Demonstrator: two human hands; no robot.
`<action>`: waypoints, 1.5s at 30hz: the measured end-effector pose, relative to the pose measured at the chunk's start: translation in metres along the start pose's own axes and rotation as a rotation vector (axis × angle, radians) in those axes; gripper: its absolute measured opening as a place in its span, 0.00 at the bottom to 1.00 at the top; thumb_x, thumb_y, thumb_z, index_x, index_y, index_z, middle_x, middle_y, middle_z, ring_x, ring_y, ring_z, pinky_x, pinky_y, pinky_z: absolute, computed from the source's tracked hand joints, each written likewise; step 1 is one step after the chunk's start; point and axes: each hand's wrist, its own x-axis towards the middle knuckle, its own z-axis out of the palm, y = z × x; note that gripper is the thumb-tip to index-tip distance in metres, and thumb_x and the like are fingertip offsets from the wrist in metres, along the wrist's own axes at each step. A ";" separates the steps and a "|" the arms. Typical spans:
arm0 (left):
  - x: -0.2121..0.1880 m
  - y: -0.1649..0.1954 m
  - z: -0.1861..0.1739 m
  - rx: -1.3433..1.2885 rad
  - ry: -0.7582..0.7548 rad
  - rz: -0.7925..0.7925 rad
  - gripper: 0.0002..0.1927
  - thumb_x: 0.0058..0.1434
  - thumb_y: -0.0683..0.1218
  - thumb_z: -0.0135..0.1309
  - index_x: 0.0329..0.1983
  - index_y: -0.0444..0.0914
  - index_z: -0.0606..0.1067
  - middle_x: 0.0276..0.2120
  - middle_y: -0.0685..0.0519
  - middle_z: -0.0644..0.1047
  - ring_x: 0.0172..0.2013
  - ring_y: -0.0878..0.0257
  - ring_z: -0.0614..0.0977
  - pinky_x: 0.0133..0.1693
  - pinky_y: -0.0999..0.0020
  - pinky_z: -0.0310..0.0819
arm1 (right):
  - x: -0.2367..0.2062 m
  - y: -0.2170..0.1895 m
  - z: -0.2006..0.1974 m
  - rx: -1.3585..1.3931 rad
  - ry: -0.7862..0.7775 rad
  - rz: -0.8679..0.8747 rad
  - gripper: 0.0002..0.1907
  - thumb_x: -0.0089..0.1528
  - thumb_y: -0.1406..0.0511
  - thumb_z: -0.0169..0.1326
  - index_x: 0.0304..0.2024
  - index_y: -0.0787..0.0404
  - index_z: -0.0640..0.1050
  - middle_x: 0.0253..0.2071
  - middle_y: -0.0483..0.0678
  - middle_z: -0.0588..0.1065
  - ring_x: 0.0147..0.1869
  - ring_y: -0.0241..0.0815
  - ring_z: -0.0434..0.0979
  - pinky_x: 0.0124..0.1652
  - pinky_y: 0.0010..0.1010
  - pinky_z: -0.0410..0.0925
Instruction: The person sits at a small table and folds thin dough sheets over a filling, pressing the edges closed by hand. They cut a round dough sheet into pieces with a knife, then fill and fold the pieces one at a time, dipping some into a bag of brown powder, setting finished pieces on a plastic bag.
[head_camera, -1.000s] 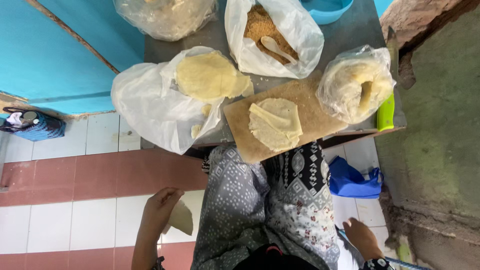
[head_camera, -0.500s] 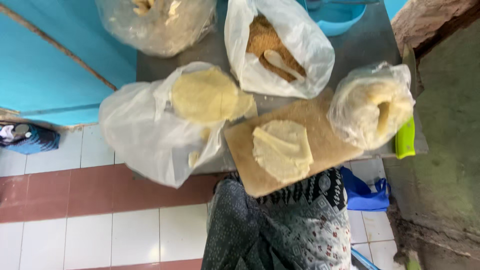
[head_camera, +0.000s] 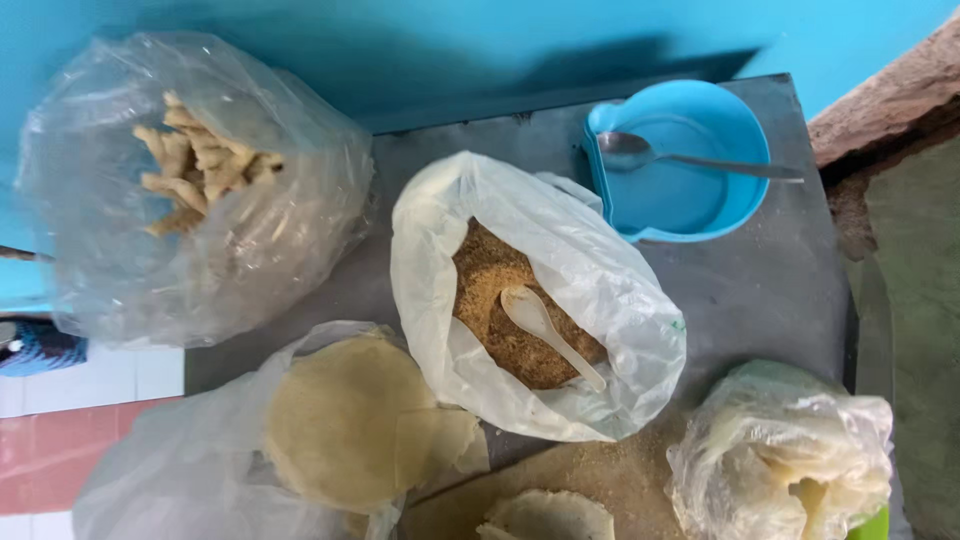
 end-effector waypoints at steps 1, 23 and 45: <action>-0.008 -0.001 -0.007 0.005 0.000 -0.010 0.17 0.64 0.54 0.52 0.43 0.37 0.81 0.38 0.45 0.84 0.39 0.53 0.85 0.41 0.60 0.79 | 0.001 0.002 -0.002 -0.010 -0.011 0.001 0.10 0.73 0.66 0.52 0.46 0.66 0.80 0.37 0.56 0.78 0.37 0.47 0.80 0.40 0.35 0.71; -0.082 -0.174 0.064 0.103 0.053 -0.089 0.16 0.67 0.54 0.50 0.43 0.38 0.80 0.40 0.44 0.82 0.44 0.48 0.85 0.46 0.55 0.79 | -0.131 0.087 0.045 -0.054 0.029 -0.031 0.08 0.72 0.67 0.54 0.47 0.66 0.81 0.41 0.55 0.79 0.41 0.48 0.81 0.44 0.36 0.72; -0.308 -0.091 -0.068 -0.579 0.258 1.081 0.10 0.63 0.45 0.57 0.44 0.37 0.83 0.33 0.54 0.87 0.31 0.71 0.84 0.32 0.74 0.76 | -0.239 -0.032 -0.048 0.076 0.905 -1.307 0.08 0.66 0.72 0.55 0.47 0.66 0.80 0.48 0.56 0.79 0.51 0.53 0.80 0.50 0.37 0.72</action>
